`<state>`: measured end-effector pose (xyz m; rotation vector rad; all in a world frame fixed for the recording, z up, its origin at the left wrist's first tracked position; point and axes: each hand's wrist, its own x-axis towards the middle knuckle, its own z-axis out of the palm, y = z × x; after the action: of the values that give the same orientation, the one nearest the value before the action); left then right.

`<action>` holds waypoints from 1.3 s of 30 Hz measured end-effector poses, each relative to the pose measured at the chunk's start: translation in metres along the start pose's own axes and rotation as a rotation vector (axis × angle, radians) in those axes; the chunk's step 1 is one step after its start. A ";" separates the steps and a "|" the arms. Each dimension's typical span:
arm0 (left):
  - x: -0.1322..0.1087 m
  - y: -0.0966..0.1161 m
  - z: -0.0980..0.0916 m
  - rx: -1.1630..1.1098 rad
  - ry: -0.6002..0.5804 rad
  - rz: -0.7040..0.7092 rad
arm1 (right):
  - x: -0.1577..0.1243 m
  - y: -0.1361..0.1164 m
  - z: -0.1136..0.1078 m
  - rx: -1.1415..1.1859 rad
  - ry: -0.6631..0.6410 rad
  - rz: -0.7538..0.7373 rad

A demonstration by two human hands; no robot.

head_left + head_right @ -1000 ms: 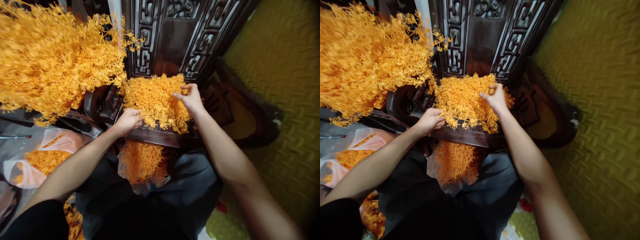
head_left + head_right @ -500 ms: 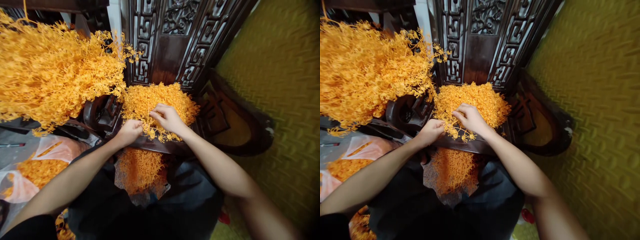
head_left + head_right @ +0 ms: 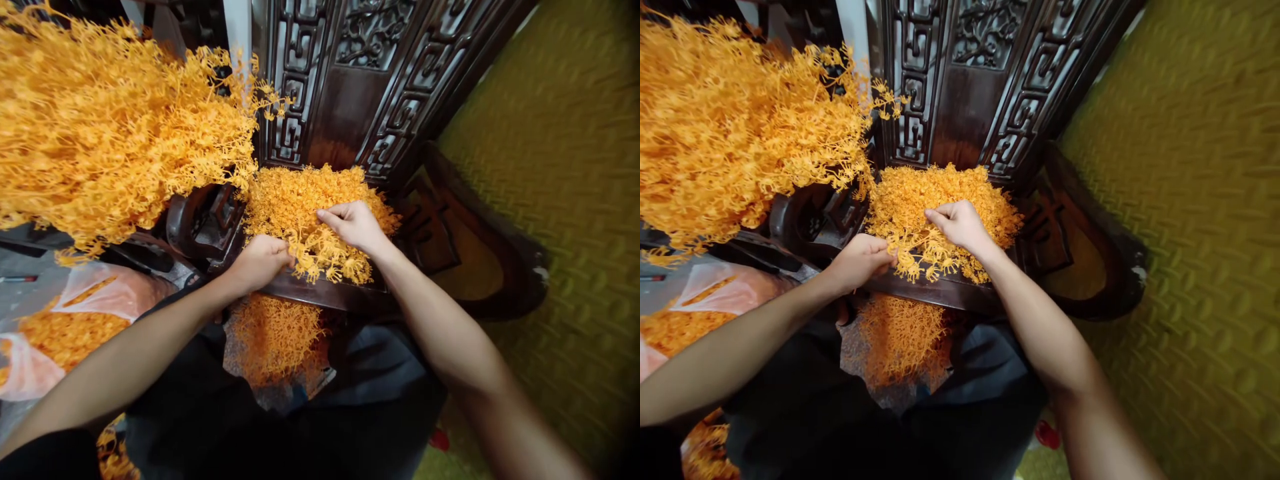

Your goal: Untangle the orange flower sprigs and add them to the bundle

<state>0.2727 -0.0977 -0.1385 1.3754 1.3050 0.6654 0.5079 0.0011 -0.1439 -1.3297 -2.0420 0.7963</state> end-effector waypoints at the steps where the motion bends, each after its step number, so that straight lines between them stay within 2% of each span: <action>1: -0.003 -0.002 -0.005 -0.039 -0.012 -0.005 | 0.002 0.011 -0.007 -0.010 0.102 0.020; 4: -0.012 -0.007 -0.018 -0.145 0.006 -0.034 | 0.007 0.051 -0.031 0.060 0.474 0.155; 5: -0.014 -0.008 -0.020 -0.159 0.020 -0.041 | 0.008 0.063 -0.035 0.140 0.519 0.220; 8: -0.013 -0.009 -0.021 -0.114 0.038 -0.038 | 0.012 0.079 -0.031 0.374 0.454 0.343; 14: -0.002 -0.009 -0.015 -0.084 0.012 -0.024 | 0.033 0.070 0.003 0.669 0.412 0.347; 16: -0.002 -0.010 -0.015 -0.069 -0.002 0.008 | 0.036 0.069 0.005 0.562 0.395 0.312; 19: -0.002 -0.012 -0.018 -0.009 -0.029 0.042 | 0.029 0.059 0.001 0.268 0.389 0.130; 20: -0.001 -0.013 -0.018 0.014 -0.045 0.048 | 0.024 0.052 -0.001 0.236 0.318 0.054; 21: -0.001 -0.013 -0.019 0.036 -0.062 0.054 | 0.019 0.043 -0.003 0.248 0.190 -0.013; 24: 0.000 -0.011 -0.019 0.088 -0.112 0.088 | 0.004 0.012 -0.005 0.347 -0.343 -0.141; 25: 0.000 -0.009 -0.018 0.107 -0.120 0.106 | 0.000 0.003 -0.004 0.351 -0.459 -0.169; 27: 0.000 -0.005 -0.016 0.159 -0.139 0.156 | -0.004 -0.008 -0.003 0.336 -0.521 -0.233; 29: -0.003 -0.001 -0.014 0.217 -0.146 0.212 | -0.006 -0.010 -0.004 0.358 -0.481 -0.271; 32: -0.010 0.000 -0.014 0.233 -0.132 0.217 | -0.005 0.009 -0.017 0.402 -0.384 -0.223; 34: -0.015 -0.002 -0.018 0.157 -0.110 0.142 | -0.005 0.032 -0.031 0.443 -0.161 -0.139; 37: -0.019 -0.005 -0.027 -0.009 -0.023 0.023 | -0.004 0.071 -0.047 0.585 0.303 0.014; 39: -0.017 -0.006 -0.030 -0.071 0.033 -0.001 | -0.003 0.089 -0.047 0.615 0.421 0.072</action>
<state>0.2391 -0.1048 -0.1320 1.3111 1.2956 0.7303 0.5960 0.0361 -0.1790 -1.0955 -1.2840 0.9756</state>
